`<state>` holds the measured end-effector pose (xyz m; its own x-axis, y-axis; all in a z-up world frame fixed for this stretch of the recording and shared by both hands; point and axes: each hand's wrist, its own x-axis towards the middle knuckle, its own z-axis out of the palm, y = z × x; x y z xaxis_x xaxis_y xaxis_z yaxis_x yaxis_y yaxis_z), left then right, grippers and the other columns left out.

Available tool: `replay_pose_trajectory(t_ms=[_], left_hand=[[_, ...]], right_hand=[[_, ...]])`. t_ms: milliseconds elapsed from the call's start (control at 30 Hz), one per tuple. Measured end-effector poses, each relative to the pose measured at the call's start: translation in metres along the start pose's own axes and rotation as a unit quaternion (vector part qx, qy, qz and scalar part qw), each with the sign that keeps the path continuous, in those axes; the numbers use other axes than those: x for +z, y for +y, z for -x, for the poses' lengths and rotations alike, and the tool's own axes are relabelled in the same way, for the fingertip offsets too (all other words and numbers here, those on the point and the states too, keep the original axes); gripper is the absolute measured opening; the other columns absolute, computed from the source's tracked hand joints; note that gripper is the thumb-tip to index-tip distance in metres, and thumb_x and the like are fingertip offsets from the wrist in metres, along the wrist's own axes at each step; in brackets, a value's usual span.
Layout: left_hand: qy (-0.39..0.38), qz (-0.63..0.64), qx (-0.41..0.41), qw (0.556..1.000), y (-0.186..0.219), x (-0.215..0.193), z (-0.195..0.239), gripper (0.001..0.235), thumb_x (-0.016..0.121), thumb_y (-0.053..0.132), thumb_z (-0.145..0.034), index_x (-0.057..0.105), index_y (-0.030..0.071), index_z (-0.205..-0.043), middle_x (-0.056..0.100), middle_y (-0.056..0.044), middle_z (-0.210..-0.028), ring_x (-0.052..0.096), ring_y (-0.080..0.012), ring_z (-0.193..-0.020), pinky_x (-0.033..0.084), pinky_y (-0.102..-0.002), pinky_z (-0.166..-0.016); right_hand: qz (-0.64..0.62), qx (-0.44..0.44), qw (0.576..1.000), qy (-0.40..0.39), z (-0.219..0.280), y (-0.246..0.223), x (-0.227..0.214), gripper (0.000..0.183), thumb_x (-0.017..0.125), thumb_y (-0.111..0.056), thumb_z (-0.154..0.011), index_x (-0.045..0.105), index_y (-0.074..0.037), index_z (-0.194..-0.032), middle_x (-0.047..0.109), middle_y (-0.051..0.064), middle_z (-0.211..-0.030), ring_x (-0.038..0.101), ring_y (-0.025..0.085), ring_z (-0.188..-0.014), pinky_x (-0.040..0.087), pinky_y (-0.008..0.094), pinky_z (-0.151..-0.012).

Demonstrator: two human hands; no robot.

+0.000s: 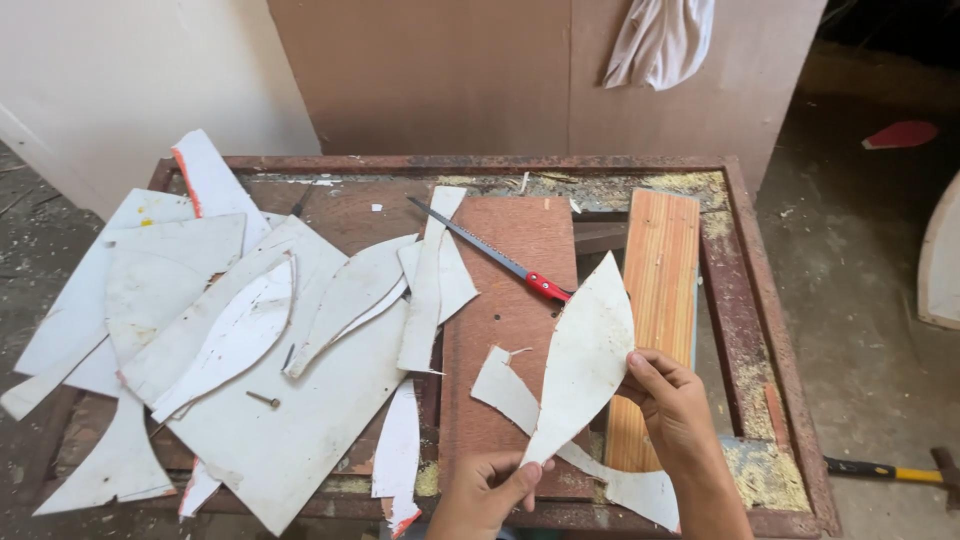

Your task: The person uses a hand saw and a utility knife to cut out curved shapes from a white board material on a workbench, following pre-marked lines.

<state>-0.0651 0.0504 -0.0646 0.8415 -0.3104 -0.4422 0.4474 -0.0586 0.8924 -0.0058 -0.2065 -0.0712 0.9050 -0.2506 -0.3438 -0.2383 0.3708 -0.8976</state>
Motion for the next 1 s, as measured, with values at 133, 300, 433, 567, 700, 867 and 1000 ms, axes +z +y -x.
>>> replay_pose_trajectory(t_ms=[133, 300, 433, 567, 700, 867, 1000], left_hand=[[-0.022, -0.046, -0.087, 0.995, 0.031, -0.013, 0.018, 0.044, 0.068, 0.029, -0.102, 0.072, 0.010, -0.063, 0.063, 0.002, -0.059, 0.047, -0.0091, -0.058, 0.033, -0.025, -0.066], [-0.075, 0.017, -0.185, 0.980, 0.014, -0.017, 0.019, 0.032, 0.055, 0.029, -0.107, 0.080, 0.009, -0.111, 0.070, 0.001, -0.071, 0.050, -0.0063, -0.054, 0.036, -0.021, -0.057], [-0.086, -0.110, -0.225, 0.964, -0.006, -0.013, 0.012, 0.027, 0.057, 0.038, -0.105, 0.080, 0.026, -0.111, 0.043, 0.013, -0.059, 0.035, -0.0012, -0.051, 0.024, -0.019, -0.055], [-0.130, -0.253, -0.228, 0.931, -0.017, -0.019, 0.003, 0.036, 0.047, 0.058, -0.102, 0.067, 0.039, -0.125, 0.059, 0.012, -0.080, 0.056, -0.0044, -0.078, 0.036, -0.020, -0.070], [0.006, -0.260, -0.255, 0.931, 0.087, -0.029, 0.042, 0.049, 0.052, 0.049, -0.102, 0.053, 0.046, -0.151, 0.061, 0.010, -0.090, 0.057, -0.0025, -0.082, 0.045, -0.019, -0.079], [0.156, -0.266, -0.113, 0.945, 0.088, -0.064, 0.036, 0.050, 0.047, 0.051, -0.098, 0.067, 0.035, -0.141, 0.042, 0.007, -0.055, 0.038, -0.0086, -0.051, 0.032, -0.028, -0.053], [0.276, -0.160, -0.108, 0.942, 0.087, -0.110, 0.024, 0.036, 0.062, 0.033, -0.096, 0.074, 0.029, -0.130, 0.063, 0.002, -0.095, 0.054, -0.0104, -0.072, 0.048, -0.025, -0.070]], right_hand=[[-0.006, 0.074, 0.997, 0.037, -0.003, -0.012, 0.016, 0.044, 0.069, -0.012, -0.088, 0.066, 0.009, -0.126, 0.071, 0.015, -0.115, 0.062, 0.023, -0.101, 0.052, 0.033, -0.084], [0.033, 0.046, 0.998, 0.027, -0.010, -0.001, 0.012, 0.040, 0.070, -0.005, -0.087, 0.069, 0.011, -0.123, 0.073, 0.019, -0.114, 0.066, 0.025, -0.094, 0.052, 0.034, -0.080], [0.063, 0.017, 0.998, 0.024, -0.007, 0.012, 0.019, 0.041, 0.070, -0.008, -0.087, 0.069, 0.011, -0.123, 0.073, 0.018, -0.113, 0.064, 0.023, -0.094, 0.052, 0.035, -0.081], [0.099, 0.037, 0.994, 0.041, -0.001, 0.011, 0.027, 0.038, 0.069, -0.009, -0.090, 0.071, 0.010, -0.122, 0.071, 0.015, -0.114, 0.061, 0.023, -0.097, 0.049, 0.034, -0.080], [0.086, 0.039, 0.994, 0.050, -0.013, 0.040, 0.006, 0.030, 0.066, -0.006, -0.095, 0.069, 0.011, -0.120, 0.070, 0.015, -0.118, 0.061, 0.021, -0.101, 0.050, 0.033, -0.085], [0.170, 0.050, 0.983, 0.040, -0.006, 0.025, 0.019, 0.032, 0.065, -0.011, -0.097, 0.070, 0.008, -0.122, 0.071, 0.014, -0.115, 0.060, 0.022, -0.099, 0.047, 0.034, -0.081], [0.237, 0.041, 0.969, 0.054, 0.000, 0.025, 0.022, 0.038, 0.069, -0.012, -0.095, 0.071, 0.006, -0.129, 0.073, 0.014, -0.113, 0.061, 0.020, -0.094, 0.049, 0.034, -0.077]])
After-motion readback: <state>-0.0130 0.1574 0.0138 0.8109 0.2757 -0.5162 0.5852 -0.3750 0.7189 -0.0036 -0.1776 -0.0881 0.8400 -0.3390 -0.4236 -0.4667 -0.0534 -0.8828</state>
